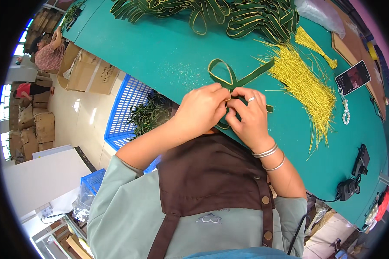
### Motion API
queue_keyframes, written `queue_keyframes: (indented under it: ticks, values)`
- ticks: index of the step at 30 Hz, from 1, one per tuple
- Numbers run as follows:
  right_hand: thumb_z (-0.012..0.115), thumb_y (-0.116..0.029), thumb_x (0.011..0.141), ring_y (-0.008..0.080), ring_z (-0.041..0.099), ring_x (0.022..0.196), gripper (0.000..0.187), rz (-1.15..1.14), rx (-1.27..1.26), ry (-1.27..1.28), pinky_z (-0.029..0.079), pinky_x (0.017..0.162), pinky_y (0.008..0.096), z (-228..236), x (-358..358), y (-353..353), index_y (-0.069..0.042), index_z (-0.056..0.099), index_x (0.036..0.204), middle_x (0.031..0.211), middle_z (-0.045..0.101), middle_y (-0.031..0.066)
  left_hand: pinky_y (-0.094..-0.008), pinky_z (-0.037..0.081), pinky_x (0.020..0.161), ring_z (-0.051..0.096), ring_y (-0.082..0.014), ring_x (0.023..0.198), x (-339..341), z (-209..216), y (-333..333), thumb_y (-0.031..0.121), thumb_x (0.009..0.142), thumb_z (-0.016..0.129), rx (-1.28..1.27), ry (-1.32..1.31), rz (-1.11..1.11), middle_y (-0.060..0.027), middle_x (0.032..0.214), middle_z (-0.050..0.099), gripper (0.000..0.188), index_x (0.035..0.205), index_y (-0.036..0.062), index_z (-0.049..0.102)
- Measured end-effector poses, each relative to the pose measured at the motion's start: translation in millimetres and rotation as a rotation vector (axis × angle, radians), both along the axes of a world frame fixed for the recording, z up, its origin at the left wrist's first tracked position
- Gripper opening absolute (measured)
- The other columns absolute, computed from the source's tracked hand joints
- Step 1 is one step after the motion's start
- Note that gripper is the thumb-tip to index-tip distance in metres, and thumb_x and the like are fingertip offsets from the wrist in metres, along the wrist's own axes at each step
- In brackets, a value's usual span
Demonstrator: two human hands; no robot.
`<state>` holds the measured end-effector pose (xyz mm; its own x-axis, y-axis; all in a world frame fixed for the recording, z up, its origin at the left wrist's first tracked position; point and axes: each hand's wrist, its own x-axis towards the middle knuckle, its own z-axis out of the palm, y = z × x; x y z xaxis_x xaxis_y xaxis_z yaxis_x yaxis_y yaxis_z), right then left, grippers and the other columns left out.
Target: The recorder is making decorative ribbon bows by folding green ribbon and securing it with gold thread.
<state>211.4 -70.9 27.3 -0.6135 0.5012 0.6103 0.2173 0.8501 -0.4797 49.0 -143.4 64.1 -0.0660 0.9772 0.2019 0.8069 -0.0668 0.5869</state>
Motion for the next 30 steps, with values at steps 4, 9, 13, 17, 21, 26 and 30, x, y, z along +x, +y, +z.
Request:
queue_keyframes:
  ticks: [4, 9, 13, 17, 21, 26, 30]
  values:
    - [0.070, 0.001, 0.072, 0.0295, 0.062, 0.092, 0.017, 0.043, -0.141, -0.037, 0.050, 0.080, 0.0389, -1, 4, -6, -0.004, 0.064, 0.087, 0.104, 0.062, 0.0097, -0.0441, 0.052, 0.060, 0.064, -0.0326, 0.074, -1, 3, 0, 0.003, 0.081, 0.066, 0.051, 0.087, -0.129, -0.0111, 0.082, 0.061, 0.006, 0.087, 0.0036, 0.064]
    - [0.068, 0.002, 0.075, 0.0292, 0.063, 0.084, 0.015, 0.053, -0.278, -0.044, 0.053, 0.073, 0.0377, -7, 6, -1, -0.002, 0.063, 0.088, 0.100, 0.063, 0.0111, -0.0419, 0.053, 0.062, 0.064, -0.0274, 0.075, 1, -15, 5, 0.006, 0.080, 0.071, 0.194, 0.163, -0.024, -0.0068, 0.082, 0.061, 0.011, 0.090, 0.0073, 0.067]
    - [0.066, 0.004, 0.078, 0.0258, 0.064, 0.078, 0.013, 0.042, -0.424, 0.007, 0.053, 0.067, 0.0344, -6, 4, 5, -0.001, 0.062, 0.089, 0.097, 0.063, 0.0116, -0.0370, 0.049, 0.073, 0.061, -0.0219, 0.084, -4, -47, 12, 0.015, 0.078, 0.078, 0.433, 0.077, 0.020, 0.0002, 0.088, 0.062, 0.014, 0.090, 0.0133, 0.071]
    - [0.065, 0.005, 0.081, 0.0206, 0.064, 0.074, 0.011, -0.009, -0.510, 0.002, 0.053, 0.064, 0.0307, -7, 2, 8, 0.000, 0.063, 0.092, 0.098, 0.063, 0.0113, -0.0382, 0.041, 0.084, 0.057, -0.0229, 0.099, -2, -44, 6, 0.019, 0.078, 0.081, 0.278, -0.020, 0.121, 0.0009, 0.101, 0.064, 0.011, 0.087, 0.0151, 0.074]
    - [0.066, 0.004, 0.081, 0.0244, 0.062, 0.070, 0.011, -0.010, -0.512, 0.054, 0.052, 0.061, 0.0346, -7, -1, 6, 0.000, 0.061, 0.090, 0.094, 0.060, 0.0122, -0.0390, 0.040, 0.092, 0.052, -0.0230, 0.110, -4, -36, 5, 0.019, 0.080, 0.081, 0.101, -0.138, 0.106, -0.0009, 0.111, 0.064, 0.011, 0.089, 0.0144, 0.077]
    - [0.067, 0.003, 0.083, 0.0215, 0.065, 0.070, 0.011, -0.019, -0.515, 0.095, 0.054, 0.060, 0.0329, -6, -2, 4, 0.000, 0.062, 0.092, 0.096, 0.061, 0.0112, -0.0380, 0.044, 0.091, 0.054, -0.0247, 0.107, -6, -40, 6, 0.016, 0.081, 0.081, 0.065, -0.236, 0.053, -0.0026, 0.109, 0.064, 0.011, 0.090, 0.0117, 0.077]
    - [0.067, 0.004, 0.083, 0.0215, 0.065, 0.072, 0.011, -0.028, -0.502, 0.076, 0.054, 0.061, 0.0331, -6, -1, 3, 0.000, 0.063, 0.092, 0.096, 0.061, 0.0108, -0.0385, 0.044, 0.090, 0.054, -0.0249, 0.108, 0, -40, 6, 0.014, 0.079, 0.080, 0.070, -0.245, 0.108, -0.0025, 0.108, 0.064, 0.010, 0.086, 0.0096, 0.074]
